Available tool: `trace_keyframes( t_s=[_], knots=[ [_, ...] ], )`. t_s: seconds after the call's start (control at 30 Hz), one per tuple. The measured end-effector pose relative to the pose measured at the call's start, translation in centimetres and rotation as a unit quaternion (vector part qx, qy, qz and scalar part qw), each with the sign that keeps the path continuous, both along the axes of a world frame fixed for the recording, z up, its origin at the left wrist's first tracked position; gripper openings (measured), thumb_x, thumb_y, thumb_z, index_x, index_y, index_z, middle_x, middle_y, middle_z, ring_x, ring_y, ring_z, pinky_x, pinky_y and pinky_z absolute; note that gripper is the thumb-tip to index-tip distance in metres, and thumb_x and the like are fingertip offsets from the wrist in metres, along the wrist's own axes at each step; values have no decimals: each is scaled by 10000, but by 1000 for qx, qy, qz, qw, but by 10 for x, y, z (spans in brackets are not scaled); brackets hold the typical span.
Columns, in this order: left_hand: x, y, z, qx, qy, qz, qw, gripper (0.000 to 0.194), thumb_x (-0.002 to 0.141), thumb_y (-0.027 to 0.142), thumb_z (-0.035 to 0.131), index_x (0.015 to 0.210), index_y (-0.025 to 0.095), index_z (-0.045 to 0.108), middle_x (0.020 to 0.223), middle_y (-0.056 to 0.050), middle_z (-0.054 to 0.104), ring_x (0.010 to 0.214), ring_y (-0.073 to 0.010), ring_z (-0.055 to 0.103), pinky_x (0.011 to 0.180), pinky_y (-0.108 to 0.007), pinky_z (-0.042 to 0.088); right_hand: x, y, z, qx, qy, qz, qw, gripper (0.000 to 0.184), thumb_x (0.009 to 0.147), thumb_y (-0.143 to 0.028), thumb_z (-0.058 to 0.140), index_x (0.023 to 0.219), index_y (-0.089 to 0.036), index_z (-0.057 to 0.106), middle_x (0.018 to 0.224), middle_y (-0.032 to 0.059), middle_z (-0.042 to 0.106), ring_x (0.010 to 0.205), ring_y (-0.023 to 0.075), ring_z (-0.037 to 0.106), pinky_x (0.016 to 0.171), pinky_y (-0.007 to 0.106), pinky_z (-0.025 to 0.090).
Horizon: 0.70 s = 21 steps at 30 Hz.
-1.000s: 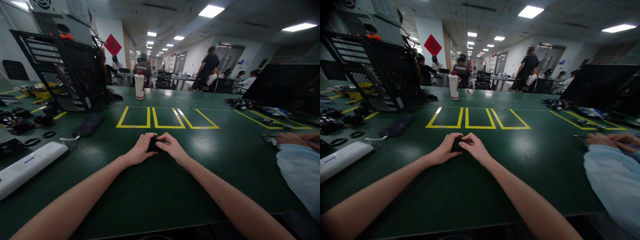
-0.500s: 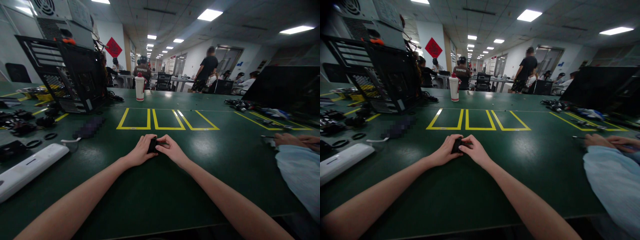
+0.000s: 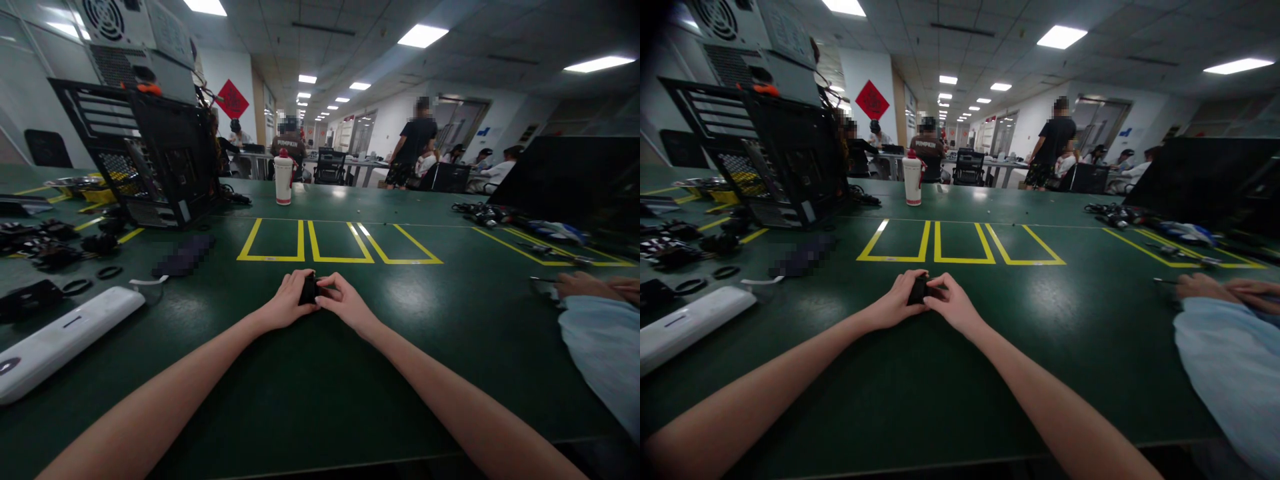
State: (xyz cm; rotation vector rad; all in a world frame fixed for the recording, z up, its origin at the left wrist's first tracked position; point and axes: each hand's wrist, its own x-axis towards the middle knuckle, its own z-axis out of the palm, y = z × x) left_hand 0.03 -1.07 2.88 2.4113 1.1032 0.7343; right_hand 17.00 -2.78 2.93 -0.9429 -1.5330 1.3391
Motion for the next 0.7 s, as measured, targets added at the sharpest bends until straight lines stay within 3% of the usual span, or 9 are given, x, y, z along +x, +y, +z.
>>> trace_keyframes(
  t_s=[0.1, 0.27, 0.47, 0.6, 0.7],
  knots=[
    [0, 1, 0, -6, -3, 2, 1000, 602, 717, 352, 562, 1219, 198, 267, 1180, -84, 378, 1048, -251, 397, 902, -422, 359, 0, 5, -4, 26, -25, -25, 999, 173, 725, -244, 548, 885, -204, 496, 969, 12, 520, 933, 161, 555, 840, 355, 446],
    [0, 2, 1, -40, -7, 3, 999, 615, 714, 375, 560, 1223, 190, 269, 1194, -91, 380, 1072, -255, 397, 917, -418, 351, 3, 12, -6, 36, -74, -22, 996, 304, 751, -234, 518, 1052, -227, 481, 1098, 34, 498, 1024, 168, 512, 901, 367, 408],
    [-2, 8, -1, -93, -11, -3, 996, 638, 713, 414, 551, 1234, 194, 256, 1234, -102, 355, 1106, -265, 381, 915, -416, 353, 5, 7, -7, 23, -40, 25, 999, 273, 704, -195, 578, 959, -219, 484, 1074, 13, 508, 1061, 173, 500, 908, 361, 412],
    [-2, 11, 1, -117, -4, -4, 993, 672, 697, 426, 566, 1237, 174, 256, 1235, -114, 362, 1107, -274, 388, 921, -416, 345, 4, 8, -6, 33, -43, 3, 999, 181, 744, -249, 533, 916, -200, 504, 1023, 20, 525, 989, 164, 538, 869, 358, 439],
    [-2, 11, 4, -119, -5, -4, 993, 657, 696, 415, 568, 1229, 176, 269, 1220, -113, 378, 1097, -275, 402, 918, -423, 347, 4, 12, -6, 40, -70, -19, 997, 260, 741, -245, 536, 996, -214, 497, 1048, 27, 524, 1015, 170, 519, 894, 380, 417]
  ],
)
